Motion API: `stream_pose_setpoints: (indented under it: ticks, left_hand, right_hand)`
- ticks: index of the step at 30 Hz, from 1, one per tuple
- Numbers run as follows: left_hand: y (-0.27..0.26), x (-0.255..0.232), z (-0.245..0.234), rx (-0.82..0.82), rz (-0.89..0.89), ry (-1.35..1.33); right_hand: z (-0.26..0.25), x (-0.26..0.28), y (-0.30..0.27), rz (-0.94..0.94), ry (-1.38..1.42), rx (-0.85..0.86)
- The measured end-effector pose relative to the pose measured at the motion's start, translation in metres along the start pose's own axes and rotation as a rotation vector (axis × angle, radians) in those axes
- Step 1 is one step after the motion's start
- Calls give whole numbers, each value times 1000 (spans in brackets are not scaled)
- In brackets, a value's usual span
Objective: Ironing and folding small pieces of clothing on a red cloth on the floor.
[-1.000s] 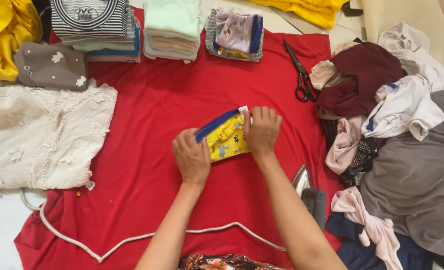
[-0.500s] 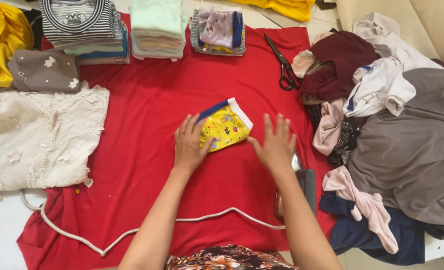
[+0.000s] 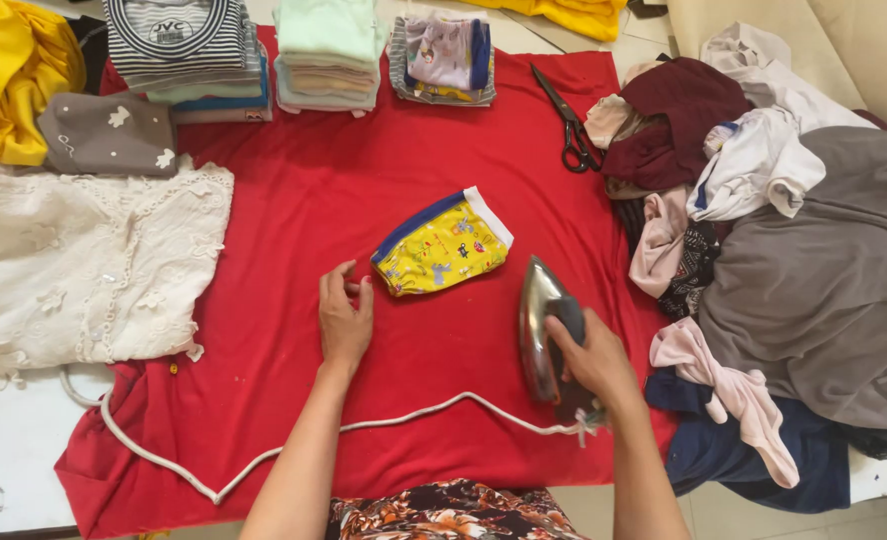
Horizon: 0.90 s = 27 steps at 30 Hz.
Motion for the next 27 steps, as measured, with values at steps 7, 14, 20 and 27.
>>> stream_pose_setpoints:
  ticks: [7, 14, 20, 27]
  left_hand:
    - [15, 14, -22, -54, -83, -87]
    - [26, -2, -8, -2, -197, -57]
    - [35, 0, 34, 129, -206, 194]
    - [48, 1, 53, 249, -336, 412]
  right_hand:
    - [94, 153, 49, -232, -176, 141]
    - [116, 205, 108, -396, -222, -92]
    - [87, 172, 82, -310, -285, -118]
    - [68, 175, 118, -218, -301, -170]
Point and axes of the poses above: each hand's wrist, its own y-axis towards the middle knuckle, its own z-axis out of the palm, x = y × z, the point moved 9 cm from there along y, towards the middle knuckle, and after that the axes turned 2 degrees about -z, right-handed, at the moved point
